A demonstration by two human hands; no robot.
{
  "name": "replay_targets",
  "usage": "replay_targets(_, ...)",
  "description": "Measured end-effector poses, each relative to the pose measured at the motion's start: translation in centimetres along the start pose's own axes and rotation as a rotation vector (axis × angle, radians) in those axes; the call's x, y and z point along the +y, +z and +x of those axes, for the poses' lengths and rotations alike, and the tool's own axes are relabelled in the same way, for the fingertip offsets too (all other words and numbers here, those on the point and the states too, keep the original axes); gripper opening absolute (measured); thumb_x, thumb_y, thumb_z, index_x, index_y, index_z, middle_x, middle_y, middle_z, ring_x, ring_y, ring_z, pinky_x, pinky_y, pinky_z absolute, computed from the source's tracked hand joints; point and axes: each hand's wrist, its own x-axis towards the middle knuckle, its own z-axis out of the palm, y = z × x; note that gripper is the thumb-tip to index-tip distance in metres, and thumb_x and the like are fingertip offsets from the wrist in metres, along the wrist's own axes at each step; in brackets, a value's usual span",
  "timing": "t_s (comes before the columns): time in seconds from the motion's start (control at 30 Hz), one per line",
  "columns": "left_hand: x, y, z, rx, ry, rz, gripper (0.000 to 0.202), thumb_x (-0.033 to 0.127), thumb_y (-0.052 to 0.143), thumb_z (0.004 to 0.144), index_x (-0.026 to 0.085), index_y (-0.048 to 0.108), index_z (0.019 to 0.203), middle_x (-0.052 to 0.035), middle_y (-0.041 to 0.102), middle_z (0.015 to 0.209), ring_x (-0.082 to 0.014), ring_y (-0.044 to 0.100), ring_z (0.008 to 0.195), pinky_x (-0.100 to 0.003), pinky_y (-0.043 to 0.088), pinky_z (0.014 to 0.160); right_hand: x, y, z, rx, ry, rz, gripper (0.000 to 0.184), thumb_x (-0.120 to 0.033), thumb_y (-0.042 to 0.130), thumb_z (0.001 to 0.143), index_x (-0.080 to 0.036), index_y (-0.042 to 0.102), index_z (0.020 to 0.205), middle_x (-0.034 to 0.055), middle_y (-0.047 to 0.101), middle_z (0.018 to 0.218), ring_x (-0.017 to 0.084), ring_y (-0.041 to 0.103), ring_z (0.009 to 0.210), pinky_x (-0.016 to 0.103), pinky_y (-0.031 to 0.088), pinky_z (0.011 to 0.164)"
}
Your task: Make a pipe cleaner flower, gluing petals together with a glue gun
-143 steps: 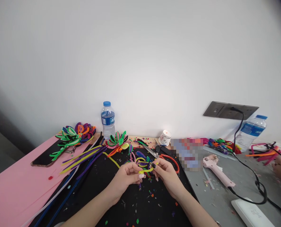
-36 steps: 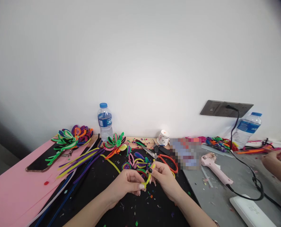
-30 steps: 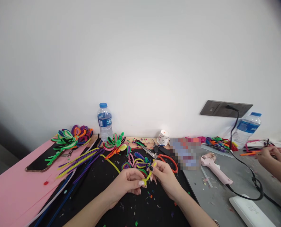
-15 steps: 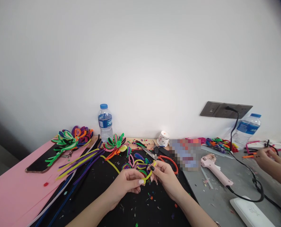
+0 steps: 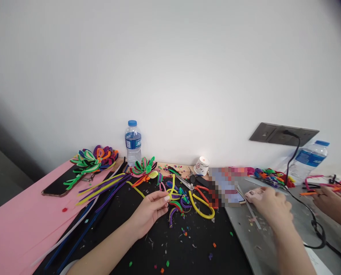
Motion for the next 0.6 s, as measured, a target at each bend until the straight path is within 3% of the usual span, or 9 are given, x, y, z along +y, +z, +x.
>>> replay_targets(0.07,0.0,0.0,0.1,0.008,0.000,-0.019,0.014,0.013,0.073,0.063,0.014,0.068,0.076,-0.0007,0.063,0.069,-0.0069,0.057,0.061,-0.018,0.050,0.063,2.0,0.6,1.2,-0.091,0.101,-0.056,0.063,-0.050,0.047,0.065,-0.012,0.046,0.115,0.0315,0.042,0.117,0.047,0.044,0.106,0.052,0.042,0.068)
replay_targets(0.13,-0.1,0.1,0.2,0.013,-0.003,-0.027,0.014,0.012,0.072,0.064,0.014,0.068,0.077,-0.0010,0.063,0.069,-0.0071,0.057,0.062,-0.018,0.050,0.064,3.2,1.4,2.0,-0.160,0.110,-0.058,0.059,-0.043,0.051,0.063,-0.012,0.049,0.112,0.0323,0.046,0.114,0.045,0.049,0.104,0.049,0.044,0.065)
replay_targets(0.33,-0.1,0.1,0.0,0.010,-0.009,-0.027,0.012,0.011,0.071,0.065,0.013,0.068,0.077,-0.0011,0.063,0.067,-0.0076,0.058,0.062,-0.019,0.051,0.064,4.0,2.4,3.0,-0.259,0.059,-0.003,0.054,-0.037,0.055,0.058,-0.009,0.053,0.104,0.0260,0.062,0.093,0.039,0.061,0.087,0.040,0.047,0.058)
replay_targets(0.5,-0.1,0.1,-0.1,-0.004,0.007,-0.019,0.012,0.010,0.071,0.065,0.013,0.066,0.076,-0.0010,0.063,0.068,-0.0077,0.058,0.063,-0.019,0.050,0.064,2.5,0.6,1.9,-0.125,0.022,0.132,0.053,-0.040,0.053,0.064,-0.009,0.049,0.107,0.0264,0.062,0.090,0.041,0.060,0.084,0.041,0.045,0.056)
replay_targets(0.6,-0.2,0.1,-0.1,-0.025,0.005,-0.024,0.012,0.011,0.071,0.066,0.014,0.066,0.076,-0.0001,0.061,0.066,-0.0072,0.057,0.061,-0.019,0.050,0.064,0.4,-0.4,0.2,-0.033,-0.124,0.383,0.036,-0.034,0.052,0.070,-0.015,0.051,0.100,0.0203,0.064,0.086,0.032,0.062,0.079,0.035,0.045,0.058)
